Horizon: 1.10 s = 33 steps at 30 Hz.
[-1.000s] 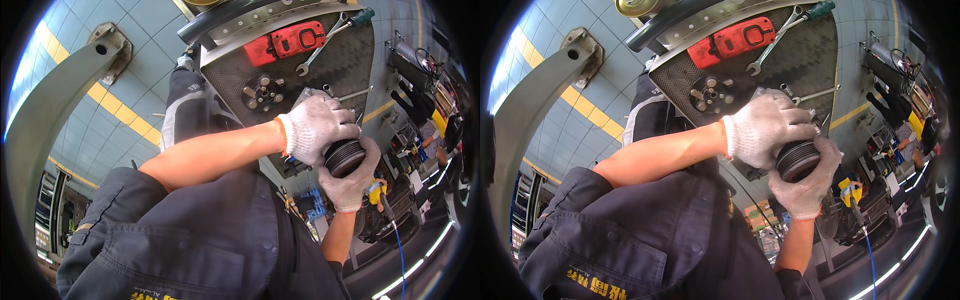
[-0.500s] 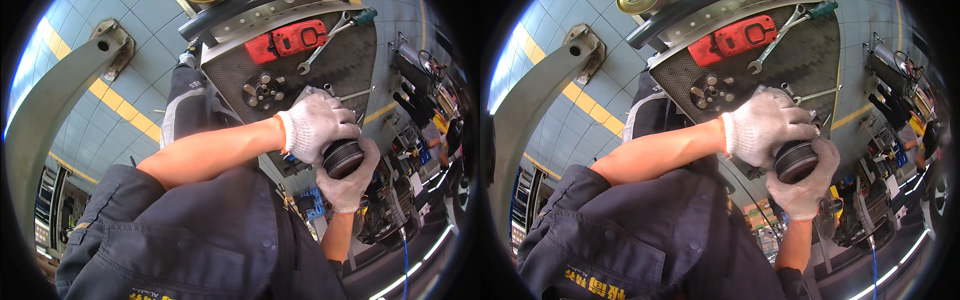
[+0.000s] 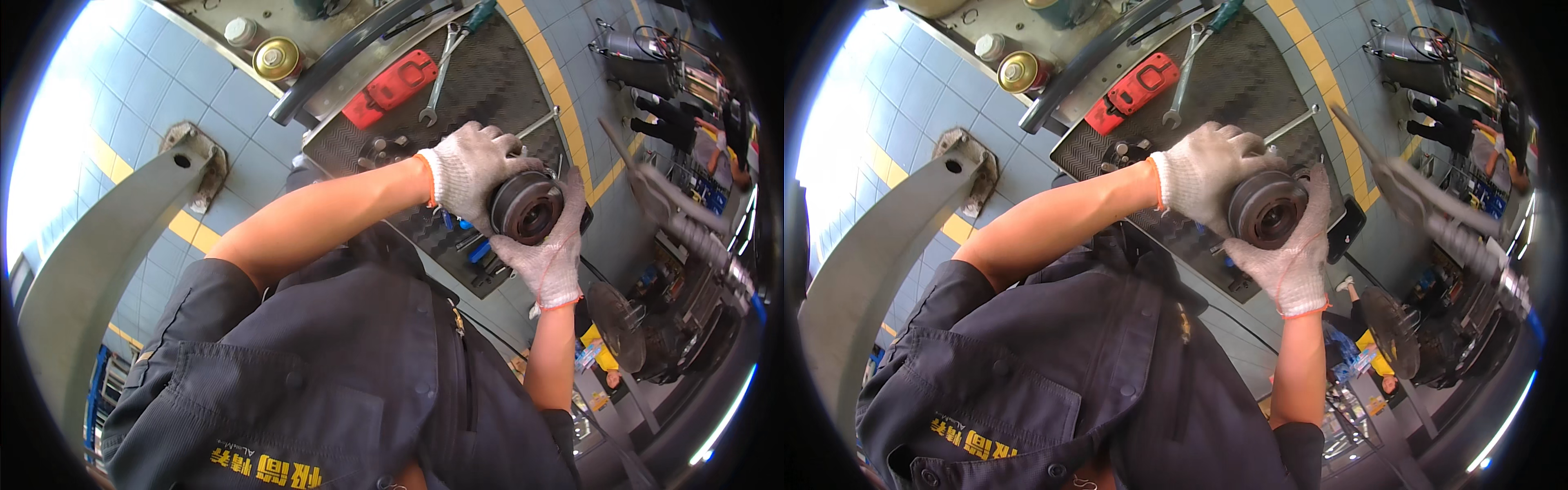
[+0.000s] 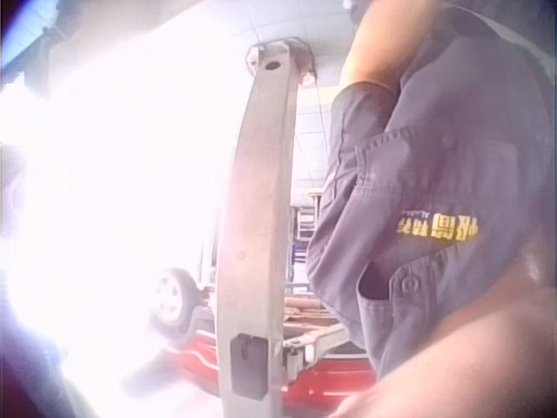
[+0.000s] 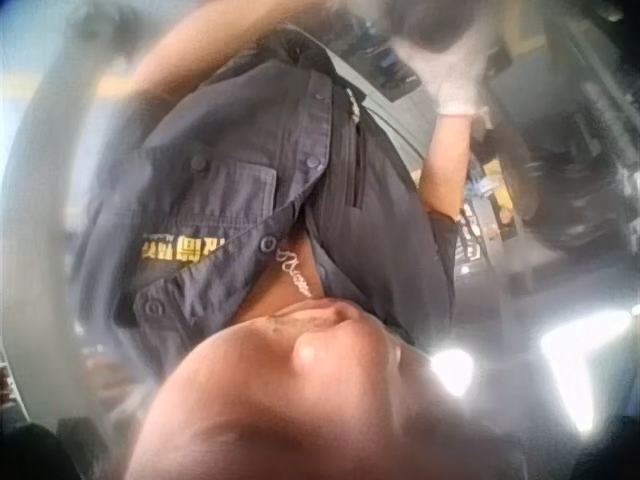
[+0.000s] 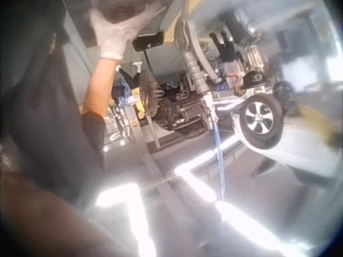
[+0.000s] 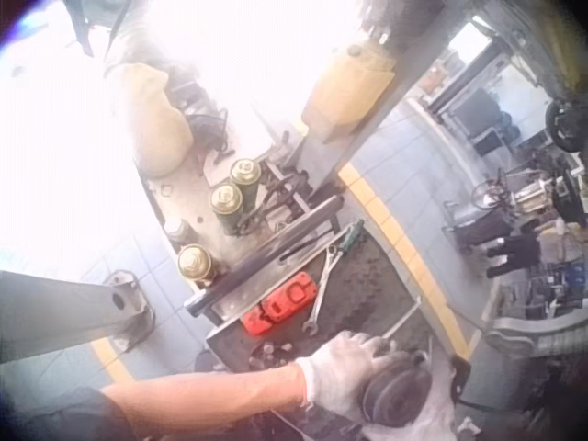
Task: The person disassembles and reassembles a small compressor on a workbench. They use pliers and a screwdriver to remove and install internal components, including a circular metal part and a spring, then secure the assembly with bolts.
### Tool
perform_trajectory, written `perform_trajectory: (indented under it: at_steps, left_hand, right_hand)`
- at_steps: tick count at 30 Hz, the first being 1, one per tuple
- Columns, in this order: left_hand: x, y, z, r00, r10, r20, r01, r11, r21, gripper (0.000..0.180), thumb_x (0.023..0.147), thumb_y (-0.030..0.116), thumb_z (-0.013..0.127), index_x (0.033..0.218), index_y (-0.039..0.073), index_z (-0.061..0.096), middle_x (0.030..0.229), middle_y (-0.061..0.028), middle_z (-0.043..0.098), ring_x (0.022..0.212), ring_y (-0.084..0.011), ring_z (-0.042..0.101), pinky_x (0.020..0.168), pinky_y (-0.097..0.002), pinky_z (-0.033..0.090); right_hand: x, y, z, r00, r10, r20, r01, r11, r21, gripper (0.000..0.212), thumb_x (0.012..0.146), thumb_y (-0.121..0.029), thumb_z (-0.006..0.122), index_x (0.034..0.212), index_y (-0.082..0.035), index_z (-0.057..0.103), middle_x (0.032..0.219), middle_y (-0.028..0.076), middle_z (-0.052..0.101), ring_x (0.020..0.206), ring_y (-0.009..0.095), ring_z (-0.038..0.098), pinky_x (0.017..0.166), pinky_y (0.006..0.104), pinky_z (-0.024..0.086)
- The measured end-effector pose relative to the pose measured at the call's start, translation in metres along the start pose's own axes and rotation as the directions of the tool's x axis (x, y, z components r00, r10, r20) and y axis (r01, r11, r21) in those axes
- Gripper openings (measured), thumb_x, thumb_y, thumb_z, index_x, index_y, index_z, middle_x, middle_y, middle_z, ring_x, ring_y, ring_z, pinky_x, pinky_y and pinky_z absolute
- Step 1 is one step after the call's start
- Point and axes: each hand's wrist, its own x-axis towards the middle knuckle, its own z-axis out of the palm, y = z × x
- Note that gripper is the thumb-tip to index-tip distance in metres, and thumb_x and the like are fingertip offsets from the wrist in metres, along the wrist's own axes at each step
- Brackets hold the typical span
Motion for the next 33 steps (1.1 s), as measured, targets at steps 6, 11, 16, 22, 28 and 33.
perform_trajectory:
  at_steps: [6, 11, 16, 22, 28, 33]
  left_hand:
    - [-0.002, -0.004, 0.001, 0.993, 0.112, -0.025, -0.114, 0.991, -0.070, 0.114, 0.063, 0.048, 0.109, 0.162, 0.012, 0.066, 0.161, -0.0212, 0.067, 0.143, -0.0430, 0.070, 0.119, -0.0553, 0.057]
    - [-0.009, 0.043, -0.034, 0.976, -0.200, 0.081, 0.209, 0.970, -0.121, 0.082, 0.081, 0.023, 0.098, 0.156, 0.003, 0.070, 0.164, -0.0282, 0.059, 0.147, -0.0455, 0.065, 0.123, -0.0519, 0.056]
    - [0.024, 0.094, -0.055, 0.749, -0.607, 0.265, 0.640, 0.766, -0.057, 0.084, 0.102, 0.058, 0.074, 0.133, -0.020, 0.071, 0.121, -0.0360, 0.081, 0.100, -0.0402, 0.088, 0.086, -0.0449, 0.071]
    - [0.041, 0.107, -0.033, 0.679, -0.712, 0.180, 0.728, 0.685, -0.034, 0.096, 0.096, 0.069, 0.081, 0.130, -0.020, 0.069, 0.109, -0.0291, 0.084, 0.079, -0.0320, 0.087, 0.064, -0.0426, 0.069]
    - [0.031, 0.090, -0.001, 0.754, -0.655, -0.041, 0.636, 0.745, -0.200, 0.071, 0.095, 0.055, 0.085, 0.120, -0.010, 0.079, 0.113, -0.0282, 0.085, 0.108, -0.0355, 0.085, 0.095, -0.0451, 0.065]
    - [0.028, 0.089, 0.006, 0.766, -0.641, -0.051, 0.608, 0.748, -0.266, 0.070, 0.097, 0.051, 0.084, 0.127, -0.012, 0.077, 0.115, -0.0275, 0.085, 0.106, -0.0323, 0.085, 0.090, -0.0429, 0.066]
  right_hand:
    - [-0.044, 0.034, 0.019, 0.847, 0.531, -0.040, -0.371, 0.642, 0.670, 0.059, 0.114, -0.033, 0.076, 0.158, 0.004, 0.061, 0.141, 0.015, 0.075, 0.115, 0.021, 0.076, 0.083, 0.0366, 0.065]
    - [-0.050, 0.049, 0.052, 0.842, 0.519, 0.148, -0.249, 0.130, 0.960, 0.058, 0.119, -0.057, 0.064, 0.144, -0.006, 0.073, 0.119, 0.010, 0.081, 0.087, 0.019, 0.077, 0.069, 0.0316, 0.061]
    - [-0.041, 0.050, 0.066, 0.825, 0.563, 0.047, -0.242, 0.278, 0.930, 0.056, 0.117, -0.054, 0.067, 0.133, -0.001, 0.080, 0.117, 0.012, 0.082, 0.092, 0.016, 0.076, 0.076, 0.0337, 0.060]
    - [-0.014, 0.053, 0.078, 0.839, 0.520, -0.163, -0.060, 0.384, 0.921, 0.071, 0.116, -0.055, 0.067, 0.134, 0.013, 0.077, 0.123, 0.018, 0.082, 0.109, 0.022, 0.078, 0.099, 0.0389, 0.062]
    - [-0.007, 0.059, 0.093, 0.755, 0.619, -0.218, -0.032, 0.367, 0.930, 0.081, 0.110, -0.066, 0.068, 0.125, 0.013, 0.081, 0.116, 0.024, 0.085, 0.116, 0.033, 0.081, 0.101, 0.0461, 0.059]
    - [-0.001, 0.065, 0.098, 0.750, 0.619, -0.234, -0.066, 0.421, 0.905, 0.077, 0.111, -0.065, 0.067, 0.126, 0.009, 0.083, 0.121, 0.022, 0.087, 0.116, 0.032, 0.080, 0.103, 0.0467, 0.058]
